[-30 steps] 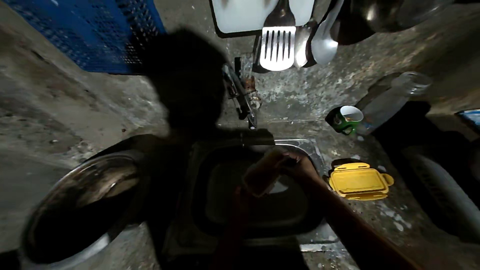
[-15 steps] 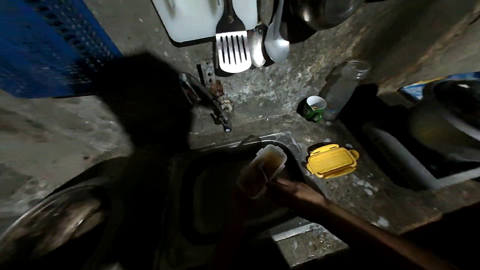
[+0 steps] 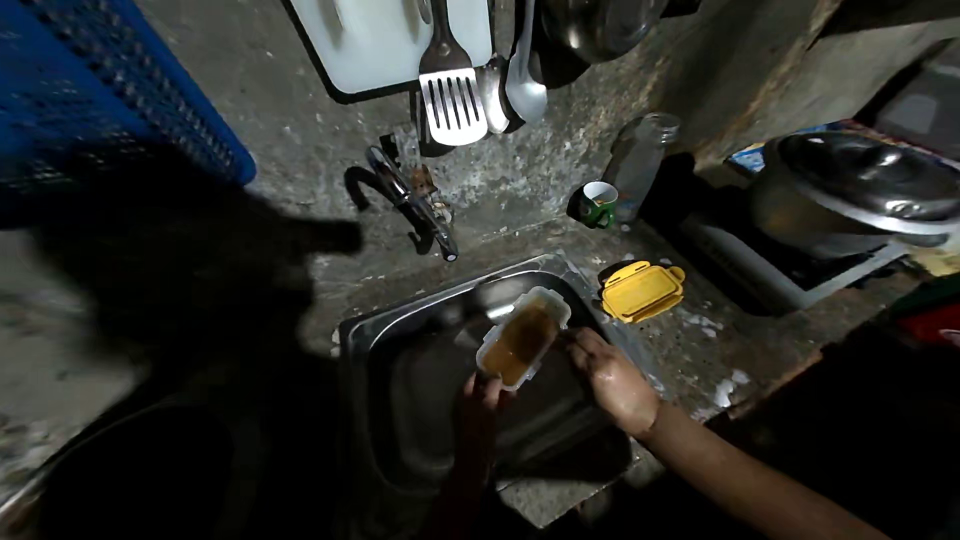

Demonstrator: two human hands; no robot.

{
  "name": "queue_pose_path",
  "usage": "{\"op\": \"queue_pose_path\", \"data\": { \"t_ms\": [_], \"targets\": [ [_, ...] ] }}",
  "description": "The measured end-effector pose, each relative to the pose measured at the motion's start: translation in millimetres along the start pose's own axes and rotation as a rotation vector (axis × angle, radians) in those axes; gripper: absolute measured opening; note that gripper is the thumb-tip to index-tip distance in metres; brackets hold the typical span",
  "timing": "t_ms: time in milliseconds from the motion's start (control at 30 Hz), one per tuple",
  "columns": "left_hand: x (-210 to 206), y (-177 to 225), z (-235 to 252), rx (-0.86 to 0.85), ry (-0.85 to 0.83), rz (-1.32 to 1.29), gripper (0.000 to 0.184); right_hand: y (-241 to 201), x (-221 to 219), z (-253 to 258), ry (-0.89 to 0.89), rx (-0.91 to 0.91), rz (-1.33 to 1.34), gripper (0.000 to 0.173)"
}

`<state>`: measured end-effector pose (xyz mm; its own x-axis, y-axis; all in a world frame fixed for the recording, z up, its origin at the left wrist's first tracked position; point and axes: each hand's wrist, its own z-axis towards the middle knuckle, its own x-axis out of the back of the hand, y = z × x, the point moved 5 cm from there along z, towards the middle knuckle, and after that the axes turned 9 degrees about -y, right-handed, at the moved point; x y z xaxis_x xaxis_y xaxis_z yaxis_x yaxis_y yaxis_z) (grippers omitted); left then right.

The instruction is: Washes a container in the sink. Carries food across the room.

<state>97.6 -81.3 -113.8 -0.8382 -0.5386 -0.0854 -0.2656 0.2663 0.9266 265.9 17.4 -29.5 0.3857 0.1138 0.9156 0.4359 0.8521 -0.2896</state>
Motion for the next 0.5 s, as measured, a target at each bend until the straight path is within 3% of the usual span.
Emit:
{"op": "queue_pose_path", "data": {
  "t_ms": [133,267,367,500],
  "targets": [
    [-8,-3,-6,0.104,0.044,-0.192,0.032,-21,1,-16,0.062,-0.101,0.058,0.021],
    [-19,-1,-12,0.100,-0.022,-0.100,0.034,-37,7,-27,0.101,-0.150,0.159,0.022],
    [-30,5,-19,0.069,-0.118,-0.016,0.036,-41,41,-38,0.237,-0.192,0.161,0.019],
    [-57,13,-29,-0.005,-0.227,0.065,0.020,-41,109,-64,0.484,-0.214,0.117,0.014]
  ]
}}
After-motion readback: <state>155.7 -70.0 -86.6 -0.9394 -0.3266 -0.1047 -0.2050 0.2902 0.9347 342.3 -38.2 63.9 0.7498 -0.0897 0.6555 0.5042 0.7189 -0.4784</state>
